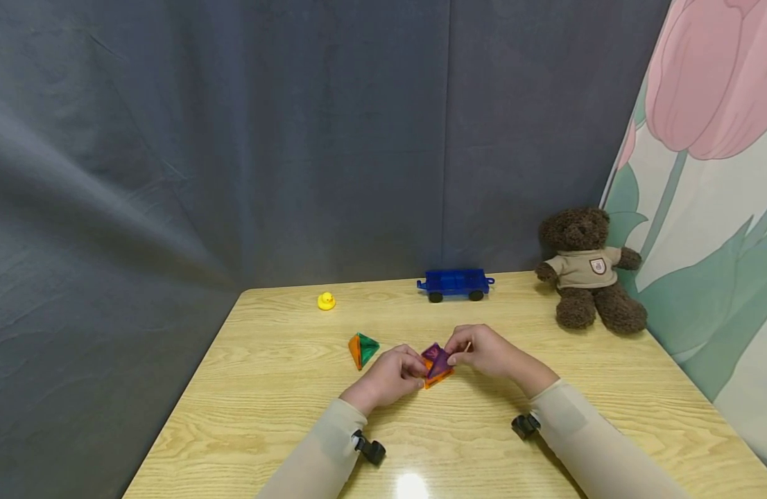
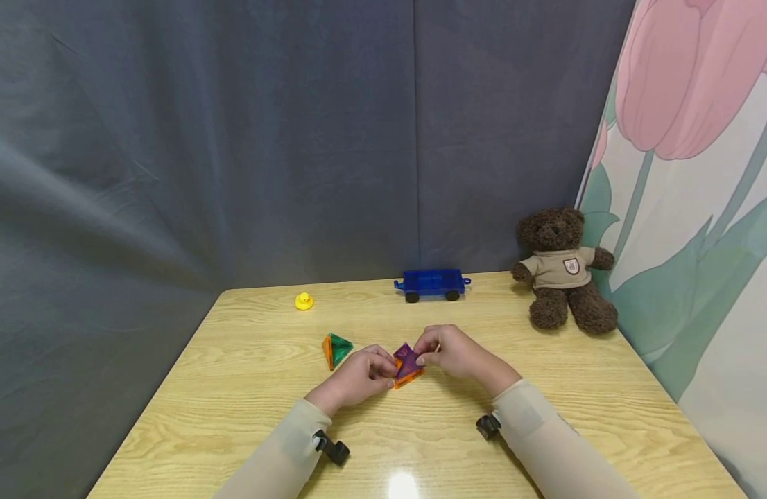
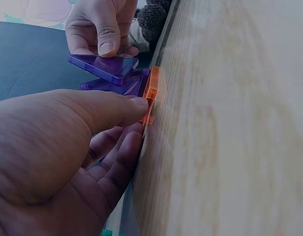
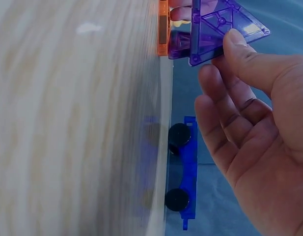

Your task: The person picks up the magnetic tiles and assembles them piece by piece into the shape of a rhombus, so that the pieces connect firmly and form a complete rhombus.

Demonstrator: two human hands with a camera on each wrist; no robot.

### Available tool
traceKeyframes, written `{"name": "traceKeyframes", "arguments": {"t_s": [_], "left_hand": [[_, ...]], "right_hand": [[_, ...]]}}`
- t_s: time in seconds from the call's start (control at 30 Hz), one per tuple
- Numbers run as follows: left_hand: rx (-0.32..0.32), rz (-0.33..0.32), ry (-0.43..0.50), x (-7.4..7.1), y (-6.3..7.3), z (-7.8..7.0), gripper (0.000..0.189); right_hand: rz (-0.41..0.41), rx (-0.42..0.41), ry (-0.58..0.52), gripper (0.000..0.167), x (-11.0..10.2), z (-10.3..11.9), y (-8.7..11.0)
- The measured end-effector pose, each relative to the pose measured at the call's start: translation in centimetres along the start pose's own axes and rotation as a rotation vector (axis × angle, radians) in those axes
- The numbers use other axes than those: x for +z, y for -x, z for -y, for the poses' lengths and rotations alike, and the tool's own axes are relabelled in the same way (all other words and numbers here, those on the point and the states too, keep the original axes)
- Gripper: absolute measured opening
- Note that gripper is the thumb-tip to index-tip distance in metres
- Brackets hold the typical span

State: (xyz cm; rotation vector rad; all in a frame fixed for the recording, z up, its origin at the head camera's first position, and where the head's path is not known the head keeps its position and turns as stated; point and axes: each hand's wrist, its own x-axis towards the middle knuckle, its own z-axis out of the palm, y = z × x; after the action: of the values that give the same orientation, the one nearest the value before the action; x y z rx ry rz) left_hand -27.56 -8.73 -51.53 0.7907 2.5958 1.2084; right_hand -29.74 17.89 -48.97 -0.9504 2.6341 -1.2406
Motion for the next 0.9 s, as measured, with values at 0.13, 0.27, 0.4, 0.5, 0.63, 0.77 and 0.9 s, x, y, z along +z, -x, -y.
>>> {"name": "traceKeyframes", "arguments": {"t_s": [0.13,0.27,0.4,0.5,0.63,0.77,0.9], "left_hand": [[-0.001,0.0,-0.009,0.01,-0.01,-0.01,0.016],[0.003,-0.002,-0.012,-0.02,0.03,-0.14,0.016],[0.007,-0.002,-0.007,-0.04,0.08,-0.23,0.017],[0.005,0.003,0.004,-0.06,0.09,-0.26,0.017],[-0.001,0.008,0.018,-0.09,0.1,-0.21,0.016],[0.0,0.007,0.015,-0.1,0.08,-0.19,0.016],[0.004,0.004,0.005,-0.07,0.05,-0.13,0.016]], "right_hand": [[0.012,0.004,0.01,0.013,0.14,-0.02,-0.03],[0.026,0.007,0.007,0.013,0.17,0.14,0.06],[0.041,0.005,-0.005,0.013,0.38,0.16,0.13],[0.044,-0.009,-0.012,0.011,0.62,-0.09,0.16],[0.04,-0.029,-0.012,0.01,0.85,-0.33,0.2],[0.034,-0.023,-0.014,0.011,0.93,-0.37,0.18],[0.03,-0.007,-0.022,0.012,0.98,-0.36,0.12]]}}
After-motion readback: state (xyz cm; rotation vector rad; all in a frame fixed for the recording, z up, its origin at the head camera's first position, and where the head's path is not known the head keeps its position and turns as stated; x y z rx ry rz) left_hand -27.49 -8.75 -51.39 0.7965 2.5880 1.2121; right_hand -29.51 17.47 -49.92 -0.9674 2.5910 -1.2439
